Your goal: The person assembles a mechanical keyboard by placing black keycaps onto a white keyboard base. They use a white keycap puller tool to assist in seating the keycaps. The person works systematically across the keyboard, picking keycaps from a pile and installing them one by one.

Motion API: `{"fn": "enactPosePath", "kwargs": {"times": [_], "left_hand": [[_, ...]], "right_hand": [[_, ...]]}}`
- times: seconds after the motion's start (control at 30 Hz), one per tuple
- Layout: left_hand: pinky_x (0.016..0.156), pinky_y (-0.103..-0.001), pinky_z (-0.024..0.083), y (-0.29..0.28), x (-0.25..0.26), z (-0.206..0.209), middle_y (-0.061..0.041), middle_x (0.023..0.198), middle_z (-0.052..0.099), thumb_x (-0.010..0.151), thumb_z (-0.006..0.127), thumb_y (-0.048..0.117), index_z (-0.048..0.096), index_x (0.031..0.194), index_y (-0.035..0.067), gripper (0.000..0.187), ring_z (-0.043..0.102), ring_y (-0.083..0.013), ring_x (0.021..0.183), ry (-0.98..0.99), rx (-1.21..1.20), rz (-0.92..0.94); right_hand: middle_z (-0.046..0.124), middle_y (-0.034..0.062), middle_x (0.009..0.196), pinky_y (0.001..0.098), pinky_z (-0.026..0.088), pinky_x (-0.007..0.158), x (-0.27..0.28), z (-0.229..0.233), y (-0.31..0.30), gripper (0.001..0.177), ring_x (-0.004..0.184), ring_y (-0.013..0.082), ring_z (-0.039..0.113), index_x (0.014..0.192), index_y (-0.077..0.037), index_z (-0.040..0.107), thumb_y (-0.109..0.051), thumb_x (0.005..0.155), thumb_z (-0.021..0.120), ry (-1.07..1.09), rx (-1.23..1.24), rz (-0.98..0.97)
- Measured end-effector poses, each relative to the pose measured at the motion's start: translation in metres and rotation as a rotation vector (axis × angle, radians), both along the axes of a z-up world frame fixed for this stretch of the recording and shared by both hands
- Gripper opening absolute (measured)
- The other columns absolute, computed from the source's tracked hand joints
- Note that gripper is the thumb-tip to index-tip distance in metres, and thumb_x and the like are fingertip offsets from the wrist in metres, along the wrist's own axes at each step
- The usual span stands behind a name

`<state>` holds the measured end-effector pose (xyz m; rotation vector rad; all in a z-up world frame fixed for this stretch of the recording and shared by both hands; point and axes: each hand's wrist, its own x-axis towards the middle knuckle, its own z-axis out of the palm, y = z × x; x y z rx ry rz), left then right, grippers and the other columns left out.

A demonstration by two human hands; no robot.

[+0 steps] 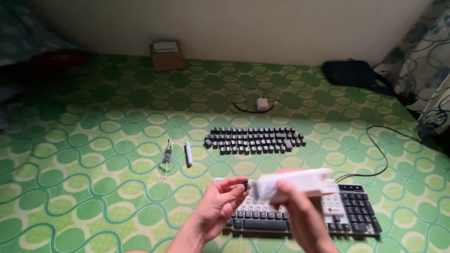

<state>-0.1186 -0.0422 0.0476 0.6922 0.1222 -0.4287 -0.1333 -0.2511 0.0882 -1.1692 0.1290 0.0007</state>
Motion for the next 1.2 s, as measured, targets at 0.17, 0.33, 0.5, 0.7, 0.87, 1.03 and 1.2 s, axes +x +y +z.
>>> {"fn": "enactPosePath", "kwargs": {"times": [0.17,0.33,0.5,0.7,0.87,1.03,1.2], "left_hand": [[0.088,-0.026,0.06,-0.007,0.004,0.005,-0.014,0.107,0.072,0.09,0.069,0.003,0.065,0.119,-0.011,0.033,0.071,-0.0171,0.096,-0.002,0.062,0.011],[0.085,-0.023,0.058,-0.008,0.006,-0.023,-0.013,0.105,0.071,0.091,0.07,0.002,0.065,0.123,-0.007,0.034,0.07,-0.0145,0.093,0.006,-0.012,-0.036],[0.068,-0.02,0.044,0.001,0.005,-0.043,-0.008,0.105,0.067,0.098,0.07,0.004,0.068,0.132,-0.009,0.036,0.052,-0.0095,0.078,-0.023,0.038,-0.026],[0.09,-0.027,0.057,-0.005,0.0,-0.02,-0.011,0.108,0.072,0.091,0.07,0.003,0.067,0.121,-0.007,0.032,0.069,-0.0157,0.098,-0.032,0.065,-0.013],[0.094,-0.03,0.057,0.004,-0.002,-0.007,-0.014,0.109,0.072,0.09,0.072,0.005,0.068,0.119,-0.008,0.032,0.07,-0.0183,0.1,-0.056,0.144,-0.001],[0.09,-0.029,0.057,0.007,0.001,-0.001,-0.014,0.106,0.074,0.088,0.072,0.005,0.069,0.12,-0.007,0.034,0.07,-0.0175,0.097,-0.043,0.204,0.017],[0.09,-0.027,0.058,0.009,0.002,-0.004,-0.014,0.104,0.074,0.088,0.074,0.001,0.069,0.119,-0.008,0.033,0.07,-0.017,0.097,-0.115,0.182,0.019]], "right_hand": [[0.071,0.0134,0.091,0.0377,0.052,0.062,-0.004,-0.005,0.005,0.035,0.077,0.0223,0.067,0.111,-0.002,0.065,-0.014,0.079,0.072,0.024,-0.145,0.045],[0.071,0.0146,0.092,0.0363,0.054,0.066,-0.005,-0.017,0.005,0.031,0.078,0.0213,0.066,0.111,0.0,0.065,-0.013,0.083,0.07,-0.072,-0.026,-0.014],[0.074,0.0181,0.084,0.0405,0.05,0.053,-0.01,-0.025,0.005,0.032,0.066,0.0269,0.067,0.105,0.002,0.068,-0.009,0.076,0.076,0.136,-0.227,0.235],[0.07,0.0139,0.094,0.0346,0.055,0.067,-0.019,-0.032,0.027,0.036,0.077,0.0201,0.068,0.118,-0.003,0.061,-0.012,0.084,0.07,-0.058,-0.116,-0.1],[0.07,0.0125,0.093,0.0342,0.053,0.064,-0.011,-0.015,0.027,0.033,0.077,0.0189,0.067,0.114,0.0,0.061,-0.014,0.085,0.068,0.015,-0.028,-0.05],[0.073,0.0139,0.089,0.0356,0.053,0.061,-0.013,-0.01,0.028,0.033,0.072,0.0205,0.067,0.112,0.001,0.064,-0.015,0.084,0.07,-0.029,-0.131,0.036],[0.073,0.0123,0.094,0.0344,0.055,0.066,-0.001,-0.021,0.032,0.033,0.079,0.0187,0.069,0.112,-0.001,0.063,-0.019,0.085,0.069,-0.024,-0.037,-0.096]]}}
